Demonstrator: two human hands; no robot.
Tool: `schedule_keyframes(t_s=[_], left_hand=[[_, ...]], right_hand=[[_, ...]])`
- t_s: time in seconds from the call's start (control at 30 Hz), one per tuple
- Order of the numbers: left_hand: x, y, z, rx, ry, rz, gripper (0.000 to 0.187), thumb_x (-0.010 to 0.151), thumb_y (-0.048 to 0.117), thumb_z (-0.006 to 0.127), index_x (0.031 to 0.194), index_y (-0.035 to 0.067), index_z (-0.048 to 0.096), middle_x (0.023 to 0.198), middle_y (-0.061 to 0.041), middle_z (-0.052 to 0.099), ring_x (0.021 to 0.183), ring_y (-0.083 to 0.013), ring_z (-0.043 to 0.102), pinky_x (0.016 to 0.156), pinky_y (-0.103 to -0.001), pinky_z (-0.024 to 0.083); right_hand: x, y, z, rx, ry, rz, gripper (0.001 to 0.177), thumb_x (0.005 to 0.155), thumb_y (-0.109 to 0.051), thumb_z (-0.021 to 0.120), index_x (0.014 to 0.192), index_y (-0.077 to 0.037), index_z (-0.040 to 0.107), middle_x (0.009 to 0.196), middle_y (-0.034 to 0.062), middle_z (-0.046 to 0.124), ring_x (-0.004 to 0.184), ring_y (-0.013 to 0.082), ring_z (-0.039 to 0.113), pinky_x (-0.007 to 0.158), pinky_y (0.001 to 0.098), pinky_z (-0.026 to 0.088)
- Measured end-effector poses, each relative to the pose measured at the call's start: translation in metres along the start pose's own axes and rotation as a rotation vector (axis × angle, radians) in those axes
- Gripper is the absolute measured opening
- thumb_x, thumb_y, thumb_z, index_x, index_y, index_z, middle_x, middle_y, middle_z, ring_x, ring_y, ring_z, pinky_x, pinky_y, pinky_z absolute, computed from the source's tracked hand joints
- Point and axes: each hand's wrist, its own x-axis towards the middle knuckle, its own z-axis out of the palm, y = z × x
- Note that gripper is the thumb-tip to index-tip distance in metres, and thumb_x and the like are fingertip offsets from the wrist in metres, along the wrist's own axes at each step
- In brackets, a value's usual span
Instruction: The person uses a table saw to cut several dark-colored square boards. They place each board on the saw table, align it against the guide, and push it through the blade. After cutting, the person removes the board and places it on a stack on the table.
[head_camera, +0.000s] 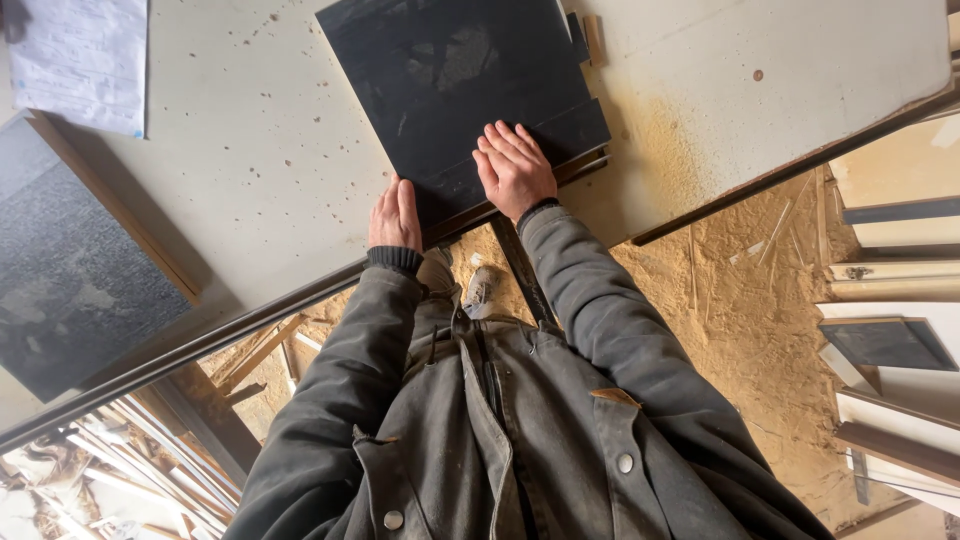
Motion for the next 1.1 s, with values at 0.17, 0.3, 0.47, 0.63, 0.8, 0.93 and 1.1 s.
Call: schedule_keyframes(t_s=[0.17, 0.3, 0.47, 0.63, 0.8, 0.93, 1.1], left_hand=[[-0.002, 0.005, 0.002, 0.01, 0.018, -0.03, 0.066, 0.11, 0.049, 0.029, 0.143, -0.001, 0.056, 0.145, -0.022, 0.059, 0.134, -0.0372, 0.052, 0.114, -0.044, 0.038], [-0.008, 0.022, -0.005, 0.035, 0.042, -0.07, 0.07, 0.109, 0.055, 0.032, 0.146, -0.001, 0.054, 0.142, -0.023, 0.059, 0.132, -0.0381, 0.052, 0.111, -0.045, 0.039], [-0.007, 0.015, 0.0, 0.057, 0.052, -0.06, 0.07, 0.109, 0.055, 0.034, 0.145, 0.0, 0.055, 0.139, -0.021, 0.062, 0.129, -0.037, 0.056, 0.111, -0.043, 0.042], [-0.009, 0.023, -0.002, 0.082, 0.067, -0.07, 0.068, 0.108, 0.055, 0.037, 0.144, 0.001, 0.057, 0.136, -0.021, 0.064, 0.127, -0.0359, 0.058, 0.108, -0.042, 0.044], [-0.01, 0.026, -0.003, 0.074, 0.074, -0.084, 0.07, 0.106, 0.058, 0.04, 0.145, 0.002, 0.057, 0.137, -0.02, 0.064, 0.128, -0.0351, 0.058, 0.109, -0.042, 0.045], [-0.011, 0.031, -0.006, 0.094, 0.062, -0.099, 0.074, 0.105, 0.061, 0.042, 0.146, 0.001, 0.055, 0.14, -0.021, 0.061, 0.131, -0.0351, 0.056, 0.11, -0.042, 0.043], [-0.013, 0.035, -0.007, 0.108, 0.055, -0.134, 0.077, 0.102, 0.065, 0.041, 0.147, 0.004, 0.055, 0.143, -0.019, 0.061, 0.133, -0.0332, 0.056, 0.112, -0.042, 0.044]], right_hand=[[-0.001, 0.0, 0.0, 0.006, 0.005, 0.014, 0.026, 0.106, -0.024, 0.066, 0.114, -0.004, 0.08, 0.126, 0.0124, 0.074, 0.13, 0.0263, 0.064, 0.118, 0.0446, 0.043], [-0.005, 0.003, 0.004, -0.022, 0.011, -0.012, 0.027, 0.106, -0.025, 0.066, 0.113, -0.004, 0.08, 0.127, 0.0119, 0.074, 0.13, 0.0263, 0.063, 0.117, 0.0446, 0.043], [-0.005, 0.001, 0.001, 0.003, 0.014, 0.014, 0.027, 0.107, -0.025, 0.065, 0.113, -0.004, 0.08, 0.127, 0.0115, 0.074, 0.13, 0.0257, 0.063, 0.118, 0.0441, 0.042], [-0.005, 0.001, 0.001, -0.004, 0.032, 0.015, 0.027, 0.107, -0.025, 0.065, 0.114, -0.004, 0.08, 0.127, 0.012, 0.074, 0.13, 0.0254, 0.064, 0.118, 0.0439, 0.042], [-0.005, 0.0, -0.001, -0.002, 0.031, 0.016, 0.026, 0.106, -0.025, 0.066, 0.113, -0.004, 0.08, 0.126, 0.0125, 0.074, 0.13, 0.0262, 0.063, 0.118, 0.0444, 0.042], [-0.005, 0.0, -0.002, 0.003, 0.029, 0.013, 0.026, 0.106, -0.025, 0.066, 0.112, -0.004, 0.08, 0.126, 0.0123, 0.074, 0.13, 0.0261, 0.064, 0.118, 0.0447, 0.042], [-0.004, -0.001, -0.002, 0.006, 0.035, 0.003, 0.027, 0.107, -0.025, 0.065, 0.112, -0.003, 0.08, 0.126, 0.0126, 0.074, 0.13, 0.0263, 0.064, 0.118, 0.045, 0.042]])
